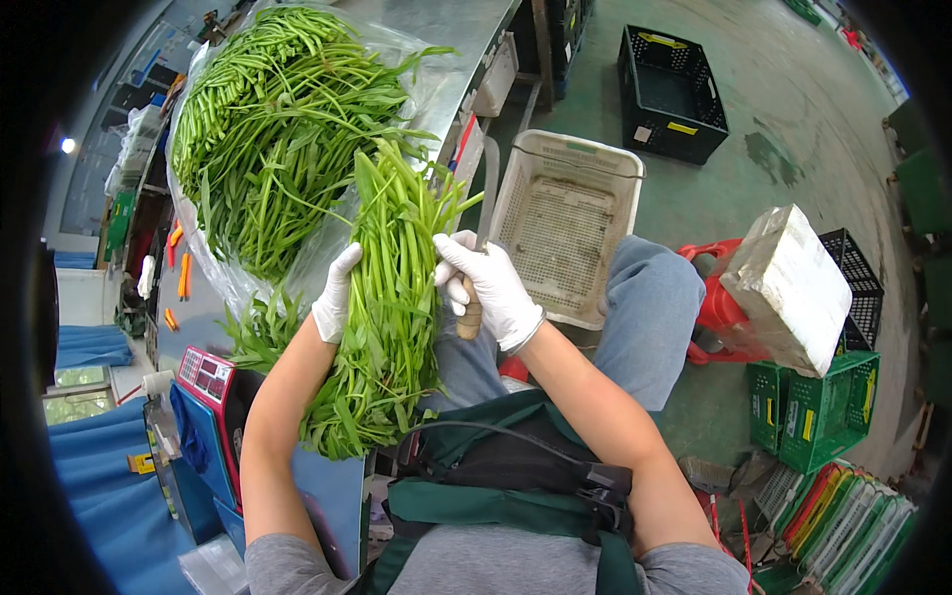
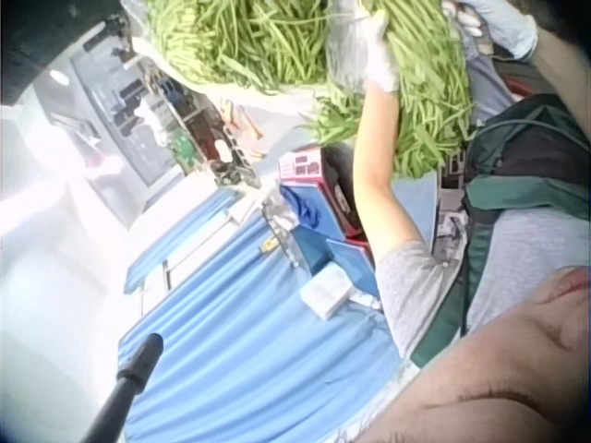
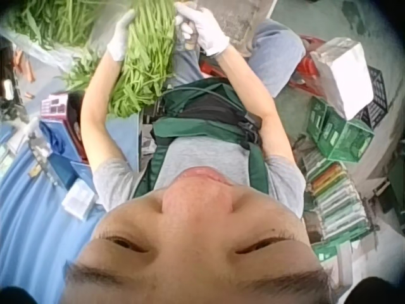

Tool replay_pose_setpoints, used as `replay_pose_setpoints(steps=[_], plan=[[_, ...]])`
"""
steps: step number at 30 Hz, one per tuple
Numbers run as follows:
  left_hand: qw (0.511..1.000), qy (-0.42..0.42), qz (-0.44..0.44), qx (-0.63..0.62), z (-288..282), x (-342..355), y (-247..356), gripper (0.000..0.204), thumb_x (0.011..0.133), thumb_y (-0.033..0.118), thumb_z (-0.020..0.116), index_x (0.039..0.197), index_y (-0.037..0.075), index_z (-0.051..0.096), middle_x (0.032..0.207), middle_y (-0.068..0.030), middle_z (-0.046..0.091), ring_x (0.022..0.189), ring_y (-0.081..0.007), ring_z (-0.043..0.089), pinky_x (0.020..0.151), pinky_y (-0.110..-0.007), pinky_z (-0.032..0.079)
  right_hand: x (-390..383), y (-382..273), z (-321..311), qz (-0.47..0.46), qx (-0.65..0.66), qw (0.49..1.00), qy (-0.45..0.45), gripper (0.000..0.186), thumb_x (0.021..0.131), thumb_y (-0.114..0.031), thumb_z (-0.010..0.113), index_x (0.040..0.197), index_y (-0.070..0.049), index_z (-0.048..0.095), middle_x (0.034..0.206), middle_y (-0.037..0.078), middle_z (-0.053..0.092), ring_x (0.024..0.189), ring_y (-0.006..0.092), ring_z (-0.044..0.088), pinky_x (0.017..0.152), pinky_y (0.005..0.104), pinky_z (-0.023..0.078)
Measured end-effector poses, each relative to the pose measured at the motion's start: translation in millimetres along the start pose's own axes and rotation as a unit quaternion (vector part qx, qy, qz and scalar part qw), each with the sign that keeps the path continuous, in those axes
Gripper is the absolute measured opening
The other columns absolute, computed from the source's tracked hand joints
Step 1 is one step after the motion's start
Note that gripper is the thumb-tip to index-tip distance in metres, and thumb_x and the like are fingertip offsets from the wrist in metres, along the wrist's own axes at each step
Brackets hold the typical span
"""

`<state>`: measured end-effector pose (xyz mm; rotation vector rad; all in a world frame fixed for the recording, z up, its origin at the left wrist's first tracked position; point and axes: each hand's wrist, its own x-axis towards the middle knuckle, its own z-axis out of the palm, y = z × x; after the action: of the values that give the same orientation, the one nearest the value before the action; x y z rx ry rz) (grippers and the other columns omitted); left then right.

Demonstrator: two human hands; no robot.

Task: The recorder uses a knife to trim the ends of green leafy vegetables (morning glory) on a stainless steel table in a packaging facility.

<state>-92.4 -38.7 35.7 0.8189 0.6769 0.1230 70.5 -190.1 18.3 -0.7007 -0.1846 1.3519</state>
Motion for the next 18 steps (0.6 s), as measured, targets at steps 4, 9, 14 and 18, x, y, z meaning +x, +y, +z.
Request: replay_pose_setpoints(steps=[4,9,14,18], plan=[[0.995,-0.028,-0.008,-0.092,10.8,-4.2,-0.7,0.060,0.080,0.035,0.065,0.127,0.002,0.050,0.116,-0.0152,0.062,0.100,-0.0260,0.063,0.090,-0.039,0.051,2.9,-1.6,-0.5,0.004,-0.035,0.999,0.009,0.021,0.090,-0.024,0.062,0.089,-0.005,0.054,0.065,0.006,0.062,0.040,0.0074,0.047,0.034,0.0207,0.039],[0.996,-0.019,-0.028,-0.081,12.7,-3.4,-4.1,0.060,0.081,0.029,0.065,0.130,0.002,0.047,0.119,-0.0154,0.060,0.101,-0.0257,0.062,0.092,-0.038,0.050,-1.8,-10.6,-1.0,0.019,-0.077,0.997,0.017,0.022,0.091,-0.024,0.062,0.084,-0.006,0.053,0.065,0.006,0.062,0.039,0.0077,0.046,0.034,0.0209,0.038],[0.998,-0.023,0.003,0.061,26.3,-5.0,-5.1,0.067,0.079,0.038,0.061,0.133,0.002,0.044,0.121,-0.0181,0.059,0.105,-0.0288,0.060,0.094,-0.041,0.048,-22.3,-12.3,-7.3,0.014,-0.134,0.991,0.022,0.022,0.091,-0.026,0.060,0.097,-0.005,0.057,0.078,0.006,0.064,0.043,0.0050,0.045,0.037,0.0186,0.036],[0.992,-0.116,-0.048,0.003,45.4,-19.5,-7.1,0.069,0.079,0.038,0.059,0.135,0.001,0.042,0.120,-0.0210,0.058,0.107,-0.0322,0.059,0.096,-0.042,0.046,-50.5,-7.5,-23.7,-0.034,-0.074,0.996,0.030,0.032,0.093,-0.026,0.056,0.114,-0.002,0.054,0.087,0.007,0.065,0.048,0.0046,0.046,0.043,0.0180,0.039]])
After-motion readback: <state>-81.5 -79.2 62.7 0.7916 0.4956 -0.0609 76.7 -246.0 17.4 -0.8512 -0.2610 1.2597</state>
